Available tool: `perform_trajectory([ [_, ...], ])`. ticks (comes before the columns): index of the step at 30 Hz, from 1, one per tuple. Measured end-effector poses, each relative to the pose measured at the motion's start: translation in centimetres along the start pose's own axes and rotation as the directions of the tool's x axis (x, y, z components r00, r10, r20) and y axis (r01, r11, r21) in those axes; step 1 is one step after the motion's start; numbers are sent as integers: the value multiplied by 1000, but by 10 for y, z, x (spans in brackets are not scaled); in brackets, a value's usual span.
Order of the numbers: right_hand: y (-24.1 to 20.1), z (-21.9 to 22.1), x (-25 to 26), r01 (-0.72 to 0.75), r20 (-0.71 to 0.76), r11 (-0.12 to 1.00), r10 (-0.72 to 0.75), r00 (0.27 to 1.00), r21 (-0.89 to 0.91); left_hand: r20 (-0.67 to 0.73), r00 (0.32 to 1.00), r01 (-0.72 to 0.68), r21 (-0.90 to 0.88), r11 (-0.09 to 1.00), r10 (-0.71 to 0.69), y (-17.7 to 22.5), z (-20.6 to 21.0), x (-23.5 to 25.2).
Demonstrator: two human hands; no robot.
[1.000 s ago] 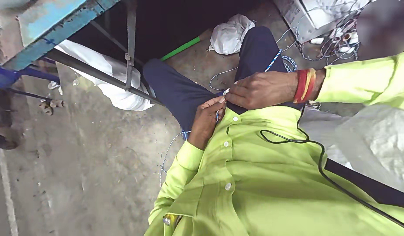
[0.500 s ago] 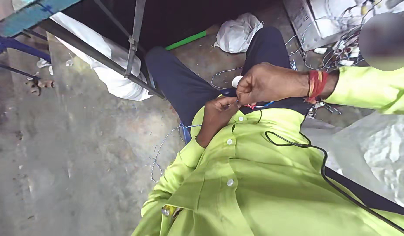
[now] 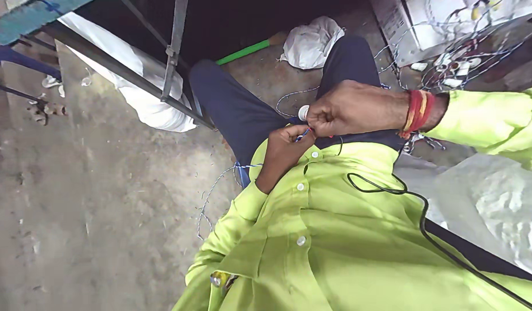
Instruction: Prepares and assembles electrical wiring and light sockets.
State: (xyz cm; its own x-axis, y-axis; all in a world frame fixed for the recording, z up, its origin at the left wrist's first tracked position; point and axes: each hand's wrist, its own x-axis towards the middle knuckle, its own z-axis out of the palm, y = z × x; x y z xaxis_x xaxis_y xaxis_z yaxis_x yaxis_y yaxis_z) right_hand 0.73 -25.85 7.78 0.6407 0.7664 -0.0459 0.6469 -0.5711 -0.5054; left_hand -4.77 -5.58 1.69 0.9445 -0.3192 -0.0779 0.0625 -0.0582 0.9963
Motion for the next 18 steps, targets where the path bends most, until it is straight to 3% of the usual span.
perform_trajectory([
  [3,11,1,5,367,27,902,-371,928,-229,11,991,-132,106,986,132,-10,1,3],
  [6,13,0,11,431,73,867,-427,901,-251,47,966,-258,231,938,255,-19,0,6],
  [8,10,5,10,259,13,956,-260,966,-140,62,959,-282,270,921,275,-20,-2,6],
  [10,3,10,4,-114,3,991,114,993,75,63,957,-289,270,919,282,-19,-2,5],
  [12,1,12,2,-473,96,822,468,878,319,53,953,-300,274,914,297,-16,1,2],
  [13,1,13,0,-559,136,707,562,816,433,44,956,-291,277,916,290,-16,3,0],
  [15,0,12,-6,-504,106,658,546,831,560,21,967,-252,263,931,256,-15,2,1],
  [18,-1,17,-23,-204,-86,829,289,954,520,14,982,-190,200,961,191,-15,0,0],
])
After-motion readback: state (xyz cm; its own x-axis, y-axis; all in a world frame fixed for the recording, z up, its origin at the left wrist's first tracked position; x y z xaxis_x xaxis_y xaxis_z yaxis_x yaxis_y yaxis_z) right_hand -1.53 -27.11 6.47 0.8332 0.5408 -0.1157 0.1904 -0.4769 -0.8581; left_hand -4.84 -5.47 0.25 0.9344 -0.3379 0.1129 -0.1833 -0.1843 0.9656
